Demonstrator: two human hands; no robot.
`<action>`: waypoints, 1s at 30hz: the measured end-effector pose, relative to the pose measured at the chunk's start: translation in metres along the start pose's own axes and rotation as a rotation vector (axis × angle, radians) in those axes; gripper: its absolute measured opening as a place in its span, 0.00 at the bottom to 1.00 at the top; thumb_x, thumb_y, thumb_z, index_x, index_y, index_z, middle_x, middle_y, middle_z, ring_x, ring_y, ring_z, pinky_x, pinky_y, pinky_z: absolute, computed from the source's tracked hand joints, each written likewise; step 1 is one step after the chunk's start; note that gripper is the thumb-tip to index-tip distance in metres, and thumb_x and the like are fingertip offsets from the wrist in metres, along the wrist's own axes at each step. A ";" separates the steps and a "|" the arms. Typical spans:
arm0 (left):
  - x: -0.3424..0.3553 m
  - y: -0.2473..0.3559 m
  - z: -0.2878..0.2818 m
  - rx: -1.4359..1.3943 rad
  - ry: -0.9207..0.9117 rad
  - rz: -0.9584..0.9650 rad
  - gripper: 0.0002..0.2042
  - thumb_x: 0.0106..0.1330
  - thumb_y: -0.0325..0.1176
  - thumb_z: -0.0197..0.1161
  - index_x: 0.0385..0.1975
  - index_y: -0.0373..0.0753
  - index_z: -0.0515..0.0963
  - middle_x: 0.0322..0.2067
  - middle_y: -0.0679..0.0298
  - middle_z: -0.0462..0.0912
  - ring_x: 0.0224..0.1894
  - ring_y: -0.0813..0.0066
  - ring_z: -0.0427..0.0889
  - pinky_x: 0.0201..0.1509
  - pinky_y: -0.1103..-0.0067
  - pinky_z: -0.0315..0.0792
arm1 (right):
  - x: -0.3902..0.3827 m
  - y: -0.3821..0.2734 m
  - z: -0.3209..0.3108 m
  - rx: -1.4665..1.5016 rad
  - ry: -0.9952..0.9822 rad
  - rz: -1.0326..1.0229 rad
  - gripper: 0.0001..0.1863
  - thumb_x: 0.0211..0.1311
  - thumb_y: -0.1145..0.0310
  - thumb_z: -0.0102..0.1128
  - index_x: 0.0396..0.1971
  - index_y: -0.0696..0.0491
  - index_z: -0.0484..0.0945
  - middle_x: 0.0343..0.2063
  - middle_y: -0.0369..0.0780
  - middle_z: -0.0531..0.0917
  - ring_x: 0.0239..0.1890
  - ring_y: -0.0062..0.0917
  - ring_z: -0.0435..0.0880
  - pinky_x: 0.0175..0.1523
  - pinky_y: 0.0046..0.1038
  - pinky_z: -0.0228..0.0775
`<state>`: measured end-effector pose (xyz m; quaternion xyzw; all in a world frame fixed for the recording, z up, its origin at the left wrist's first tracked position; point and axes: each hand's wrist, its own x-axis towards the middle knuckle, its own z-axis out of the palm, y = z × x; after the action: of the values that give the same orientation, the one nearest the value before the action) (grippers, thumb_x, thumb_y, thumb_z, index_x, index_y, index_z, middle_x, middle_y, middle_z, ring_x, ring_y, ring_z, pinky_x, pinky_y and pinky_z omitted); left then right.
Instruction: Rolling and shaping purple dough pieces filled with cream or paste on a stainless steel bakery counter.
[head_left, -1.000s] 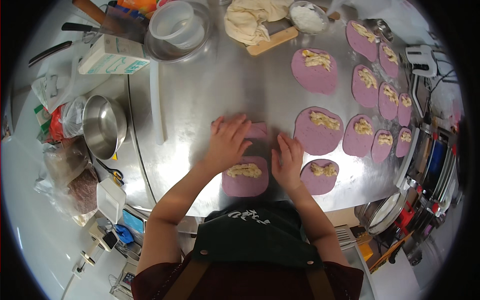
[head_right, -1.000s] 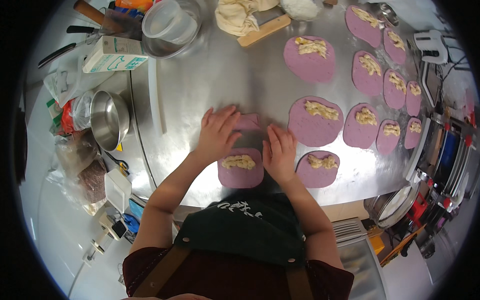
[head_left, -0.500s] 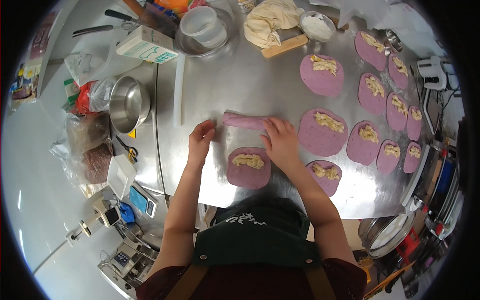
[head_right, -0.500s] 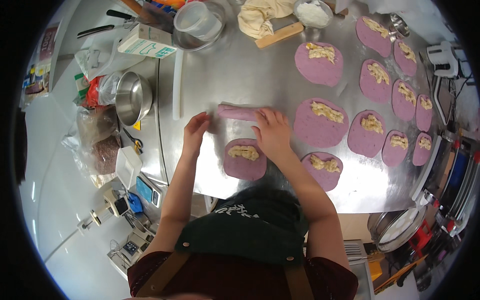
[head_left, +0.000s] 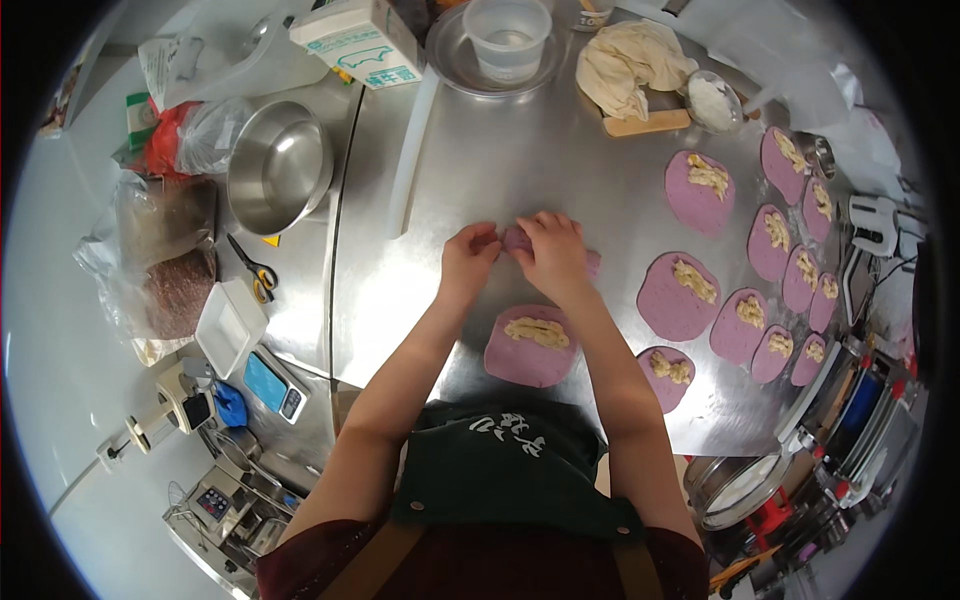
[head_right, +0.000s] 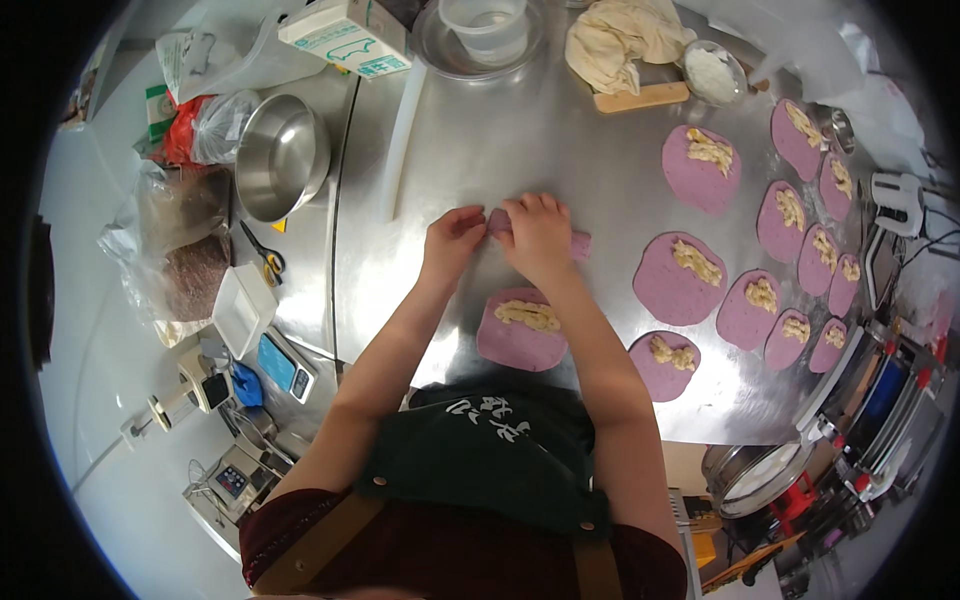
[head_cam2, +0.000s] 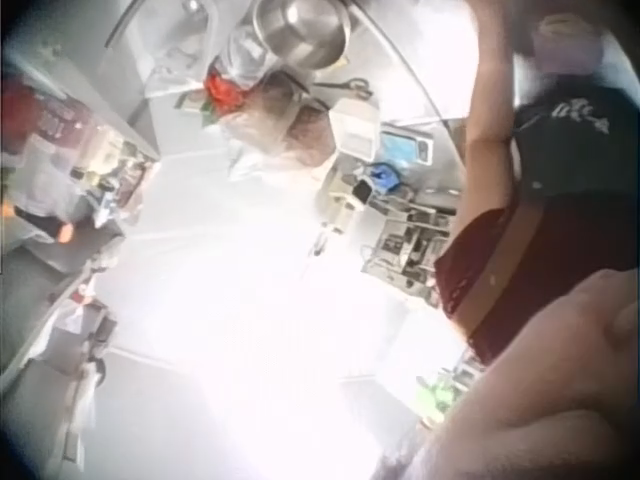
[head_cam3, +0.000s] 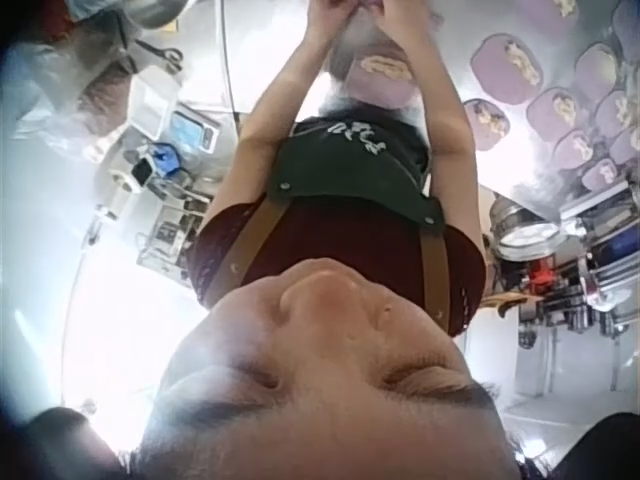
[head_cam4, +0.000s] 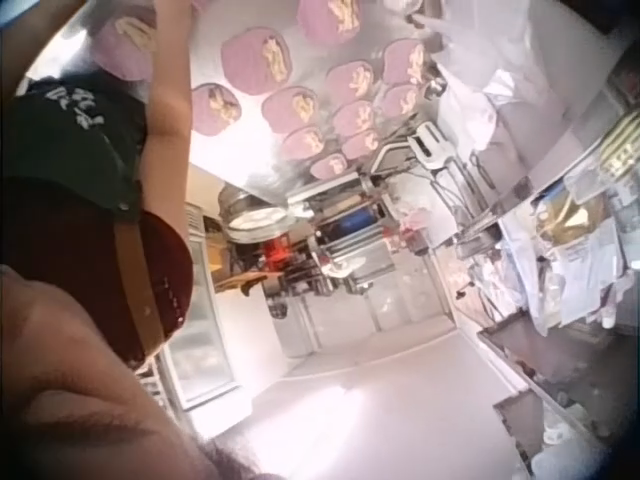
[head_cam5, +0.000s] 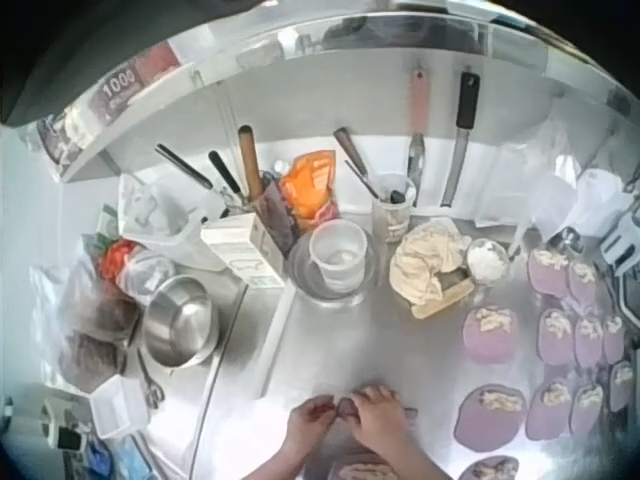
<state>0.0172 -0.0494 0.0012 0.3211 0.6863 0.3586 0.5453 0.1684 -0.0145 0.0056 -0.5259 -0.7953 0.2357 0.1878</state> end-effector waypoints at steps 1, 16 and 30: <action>0.001 -0.007 0.000 -0.011 0.020 0.001 0.15 0.59 0.22 0.58 0.48 0.30 0.74 0.41 0.58 0.80 0.42 0.74 0.78 0.45 0.81 0.73 | 0.001 0.000 0.001 -0.005 -0.012 -0.007 0.18 0.40 0.65 0.68 0.36 0.49 0.80 0.33 0.35 0.77 0.42 0.31 0.74 0.50 0.35 0.61; 0.002 0.008 -0.004 0.510 -0.086 0.575 0.12 0.48 0.18 0.59 0.35 0.34 0.76 0.35 0.55 0.76 0.36 0.55 0.78 0.40 0.69 0.73 | -0.002 0.002 -0.008 0.158 -0.002 -0.035 0.12 0.43 0.69 0.67 0.32 0.51 0.79 0.29 0.34 0.80 0.38 0.32 0.77 0.50 0.35 0.62; 0.005 0.014 -0.006 0.342 -0.170 0.438 0.14 0.54 0.20 0.60 0.42 0.31 0.74 0.37 0.50 0.80 0.38 0.58 0.82 0.41 0.73 0.76 | -0.008 0.000 -0.006 0.145 0.081 -0.097 0.18 0.42 0.69 0.66 0.37 0.52 0.78 0.35 0.36 0.79 0.40 0.31 0.77 0.55 0.37 0.62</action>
<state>0.0108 -0.0391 0.0113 0.5777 0.6030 0.3188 0.4484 0.1752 -0.0209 0.0099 -0.4808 -0.7926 0.2618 0.2684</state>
